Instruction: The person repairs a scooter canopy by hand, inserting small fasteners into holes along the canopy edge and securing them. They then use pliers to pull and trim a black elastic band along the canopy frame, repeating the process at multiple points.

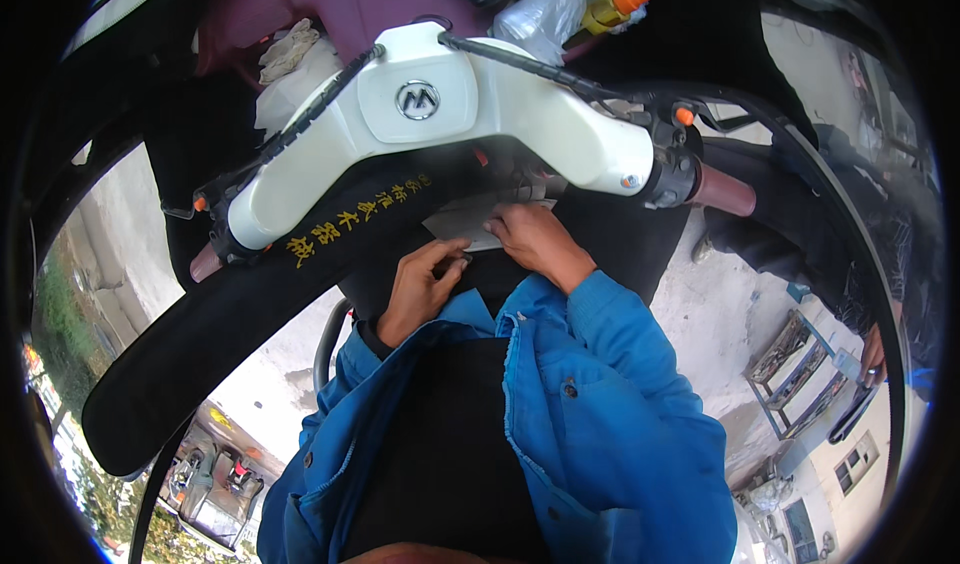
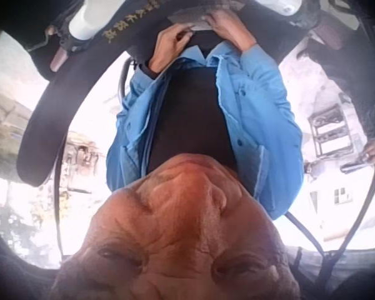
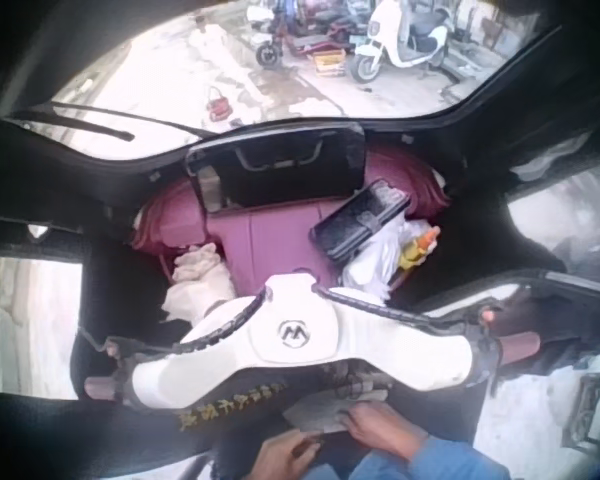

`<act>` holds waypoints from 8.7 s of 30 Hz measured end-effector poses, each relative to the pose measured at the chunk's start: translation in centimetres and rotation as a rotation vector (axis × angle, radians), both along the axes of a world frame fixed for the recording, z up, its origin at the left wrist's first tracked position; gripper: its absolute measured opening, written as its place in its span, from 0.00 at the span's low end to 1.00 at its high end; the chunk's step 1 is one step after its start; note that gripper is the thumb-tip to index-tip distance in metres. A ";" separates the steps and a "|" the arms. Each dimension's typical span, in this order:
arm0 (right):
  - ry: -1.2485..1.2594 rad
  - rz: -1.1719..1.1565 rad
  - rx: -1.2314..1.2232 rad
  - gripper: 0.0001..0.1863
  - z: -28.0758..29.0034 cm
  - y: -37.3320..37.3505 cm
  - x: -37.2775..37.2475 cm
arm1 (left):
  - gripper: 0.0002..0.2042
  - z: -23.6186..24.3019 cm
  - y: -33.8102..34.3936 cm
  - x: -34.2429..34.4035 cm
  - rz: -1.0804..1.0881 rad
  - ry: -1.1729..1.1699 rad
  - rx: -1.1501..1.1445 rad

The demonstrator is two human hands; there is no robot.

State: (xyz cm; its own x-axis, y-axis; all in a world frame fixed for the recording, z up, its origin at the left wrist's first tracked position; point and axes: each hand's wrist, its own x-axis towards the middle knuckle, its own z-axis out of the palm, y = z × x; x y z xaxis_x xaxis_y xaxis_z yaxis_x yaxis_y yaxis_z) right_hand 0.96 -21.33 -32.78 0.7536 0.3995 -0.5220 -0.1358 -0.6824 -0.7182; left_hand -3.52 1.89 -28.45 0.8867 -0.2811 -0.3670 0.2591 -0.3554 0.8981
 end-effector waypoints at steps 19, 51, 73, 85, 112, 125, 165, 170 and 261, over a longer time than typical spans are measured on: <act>0.136 0.340 -0.449 0.20 -19.2 -4.5 4.7 | 0.10 -0.8 0.7 -1.3 0.138 -0.039 0.218; 0.049 0.078 -0.334 0.20 -9.9 -11.2 6.6 | 0.12 -1.4 -1.2 -0.1 0.128 -0.137 0.310; -0.080 0.258 -0.265 0.16 5.3 0.2 3.8 | 0.09 12.8 -5.0 2.6 0.202 -0.691 -0.170; -0.342 -0.076 0.590 0.11 27.5 -9.6 -1.5 | 0.13 32.2 -12.2 13.6 0.129 -1.123 -0.603; -1.382 -0.626 0.685 0.09 42.2 -13.6 15.5 | 0.04 49.2 -23.9 23.8 -0.020 -1.723 -0.258; -1.296 -0.451 0.658 0.08 41.7 -14.0 13.4 | 0.08 50.2 -21.3 22.9 -0.146 -1.320 -0.367; -1.013 -0.560 0.555 0.08 40.1 -11.2 8.4 | 0.10 41.6 -15.6 23.3 -0.222 -0.726 -0.644; -1.077 -0.536 0.501 0.09 40.2 -11.9 8.4 | 0.10 41.8 -15.8 23.4 -0.234 -0.738 -0.588; -1.542 -0.881 1.131 0.10 38.9 -1.2 24.8 | 0.03 48.7 -26.8 24.2 0.318 -1.971 -0.087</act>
